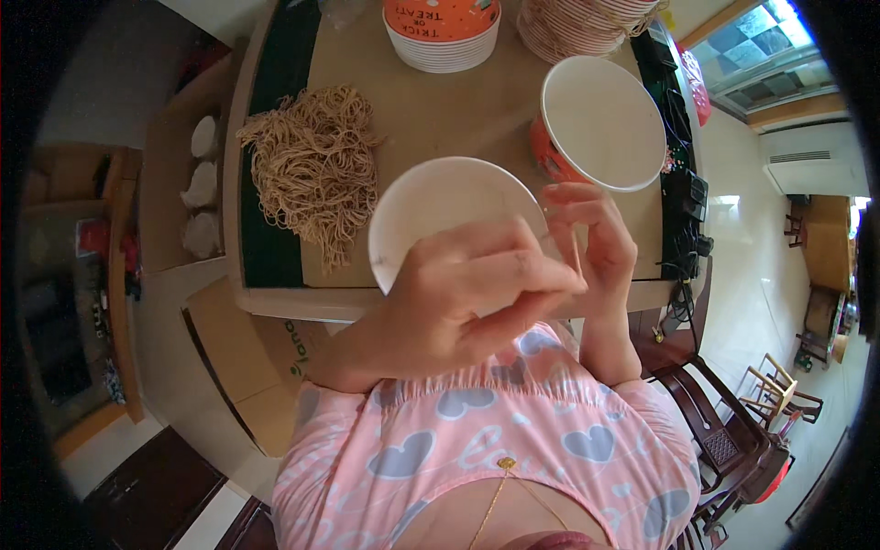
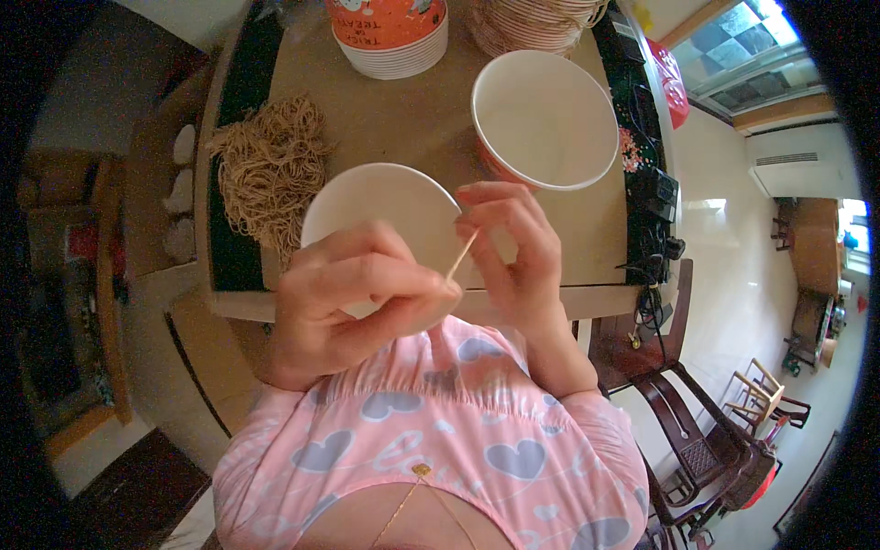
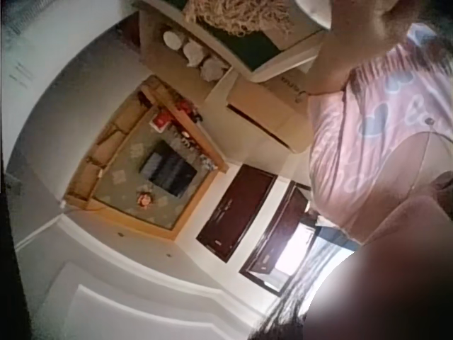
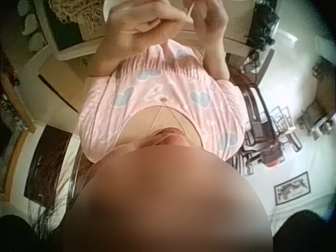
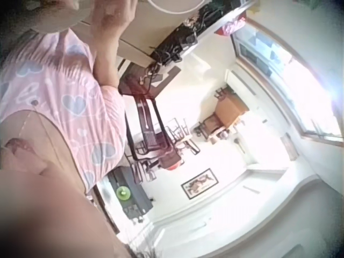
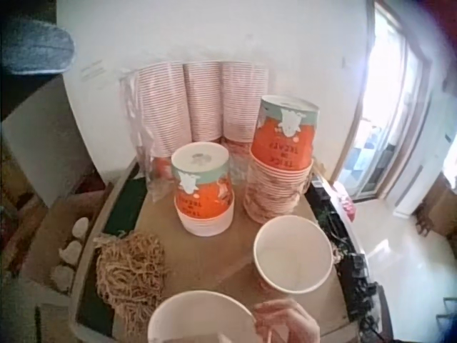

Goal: Tying thin strings onto the edges of paper cups for a craft or assembly task.

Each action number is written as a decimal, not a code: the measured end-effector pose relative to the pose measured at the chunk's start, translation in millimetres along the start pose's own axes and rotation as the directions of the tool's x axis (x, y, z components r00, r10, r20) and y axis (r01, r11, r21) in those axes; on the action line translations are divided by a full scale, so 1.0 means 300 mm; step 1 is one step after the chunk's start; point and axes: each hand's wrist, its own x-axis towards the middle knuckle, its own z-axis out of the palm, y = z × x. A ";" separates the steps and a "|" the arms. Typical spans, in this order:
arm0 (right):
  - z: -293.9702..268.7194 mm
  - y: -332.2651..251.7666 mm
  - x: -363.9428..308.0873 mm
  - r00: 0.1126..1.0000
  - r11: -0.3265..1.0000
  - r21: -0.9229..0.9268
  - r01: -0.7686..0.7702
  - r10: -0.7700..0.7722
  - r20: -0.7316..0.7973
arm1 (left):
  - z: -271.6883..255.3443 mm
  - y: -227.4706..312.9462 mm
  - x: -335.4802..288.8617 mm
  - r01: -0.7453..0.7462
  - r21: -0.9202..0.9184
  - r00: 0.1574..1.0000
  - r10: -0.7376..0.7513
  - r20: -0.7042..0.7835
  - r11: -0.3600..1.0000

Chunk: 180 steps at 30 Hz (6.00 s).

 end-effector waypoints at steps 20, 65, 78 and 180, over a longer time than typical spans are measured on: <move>-0.023 0.172 -0.046 0.693 0.718 0.106 -0.688 0.607 0.389 | -0.155 -0.591 -0.312 0.874 -0.192 0.453 -0.891 -0.009 0.446; -0.701 0.166 1.381 0.856 0.963 -0.155 0.222 -0.268 -0.441 | 0.000 -0.347 0.843 -0.320 0.674 0.804 0.567 -0.178 0.666; -0.442 0.026 1.098 0.607 0.368 -0.770 0.521 -0.794 0.031 | -0.011 -0.451 0.188 0.157 0.445 0.974 -0.065 -0.215 0.882; -0.133 0.615 -0.047 0.817 0.955 -0.113 -0.274 0.169 -0.551 | -0.305 -0.470 -0.174 0.642 0.248 0.571 -0.237 -0.786 0.726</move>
